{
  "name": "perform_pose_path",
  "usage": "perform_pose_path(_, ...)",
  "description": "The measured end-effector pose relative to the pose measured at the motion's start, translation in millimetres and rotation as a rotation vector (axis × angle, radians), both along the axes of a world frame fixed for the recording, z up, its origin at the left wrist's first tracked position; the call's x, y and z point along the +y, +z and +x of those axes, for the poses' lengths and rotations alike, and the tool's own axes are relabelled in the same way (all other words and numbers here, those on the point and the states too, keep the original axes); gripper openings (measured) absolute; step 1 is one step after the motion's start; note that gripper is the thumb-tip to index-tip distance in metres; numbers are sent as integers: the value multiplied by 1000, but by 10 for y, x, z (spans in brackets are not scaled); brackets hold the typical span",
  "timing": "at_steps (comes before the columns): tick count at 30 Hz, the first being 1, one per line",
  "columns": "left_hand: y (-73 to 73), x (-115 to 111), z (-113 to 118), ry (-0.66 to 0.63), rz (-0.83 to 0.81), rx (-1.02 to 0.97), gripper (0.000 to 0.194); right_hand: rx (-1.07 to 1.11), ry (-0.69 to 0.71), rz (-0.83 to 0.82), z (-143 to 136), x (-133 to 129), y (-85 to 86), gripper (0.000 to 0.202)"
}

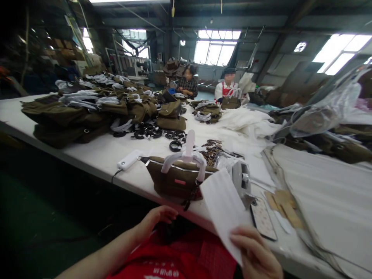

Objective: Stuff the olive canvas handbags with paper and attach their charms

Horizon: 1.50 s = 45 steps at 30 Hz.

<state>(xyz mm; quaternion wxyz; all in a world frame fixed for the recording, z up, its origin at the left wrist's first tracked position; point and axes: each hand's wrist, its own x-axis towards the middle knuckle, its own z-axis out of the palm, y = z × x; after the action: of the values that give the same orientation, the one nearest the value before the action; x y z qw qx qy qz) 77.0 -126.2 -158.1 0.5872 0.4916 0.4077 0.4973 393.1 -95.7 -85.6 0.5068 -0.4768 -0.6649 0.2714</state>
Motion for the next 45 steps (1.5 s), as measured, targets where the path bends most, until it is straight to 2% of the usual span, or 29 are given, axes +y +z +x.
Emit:
perform_pose_path(2, 211, 93, 70, -165, -160, -295, 88, -140, 235, 91, -109, -47, 2, 22)
perform_pose_path(3, 319, 137, 77, -220, -185, -376, 92, -184, 302, 133, -197, -58, 15, 27)
perform_pose_path(5, 504, 191, 47, -290, -168, -442, 96, -250, 410, 197, -401, -90, 43, 36)
perform_pose_path(7, 617, 195, -31, -334, -185, -471, 98, -295, 504, 230, -586, -149, 49, 39)
perform_pose_path(9, 646, 175, -146, -354, -279, -504, 102, -316, 607, 208, -716, -222, 29, 39)
perform_pose_path(11, 613, 160, -272, -328, -367, -494, 102, -316, 699, 134, -801, -291, -9, 38)
perform_pose_path(16, 471, 203, -449, -191, -468, -279, 59, -310, 811, -3, -996, -399, -99, 34)
perform_pose_path(18, 436, 234, -460, -55, -508, -157, 51, -294, 795, -36, -1052, -389, -111, 31)
perform_pose_path(20, 419, 256, -483, 104, -493, -64, 48, -263, 711, -74, -1051, -319, -117, 33)
perform_pose_path(22, 420, 263, -539, 218, -443, -18, 49, -217, 515, -85, -1000, -174, -135, 28)
perform_pose_path(24, 428, 257, -616, 290, -388, 17, 51, -171, 228, -58, -946, 33, -177, 22)
perform_pose_path(27, 423, 239, -710, 355, -288, 129, 52, -149, -117, 15, -974, 363, -285, 51)
perform_pose_path(30, 372, 228, -742, 382, -207, 301, 47, -185, -273, 90, -1140, 586, -413, 76)
perform_pose_path(32, 326, 218, -744, 389, -165, 388, 42, -184, -343, 125, -1252, 663, -495, 77)
perform_pose_path(37, 263, 170, -749, 338, -119, 442, 35, -70, -372, 82, -1318, 744, -644, 62)
perform_pose_path(40, 268, 170, -724, 313, -118, 454, 34, -27, -327, 9, -1254, 752, -637, 51)
perform_pose_path(42, 286, 207, -666, 275, -107, 464, 34, 38, -245, -96, -1207, 737, -578, 48)
perform_pose_path(45, 335, 317, -475, 221, -59, 440, 32, 246, -44, -319, -1154, 690, -438, 45)
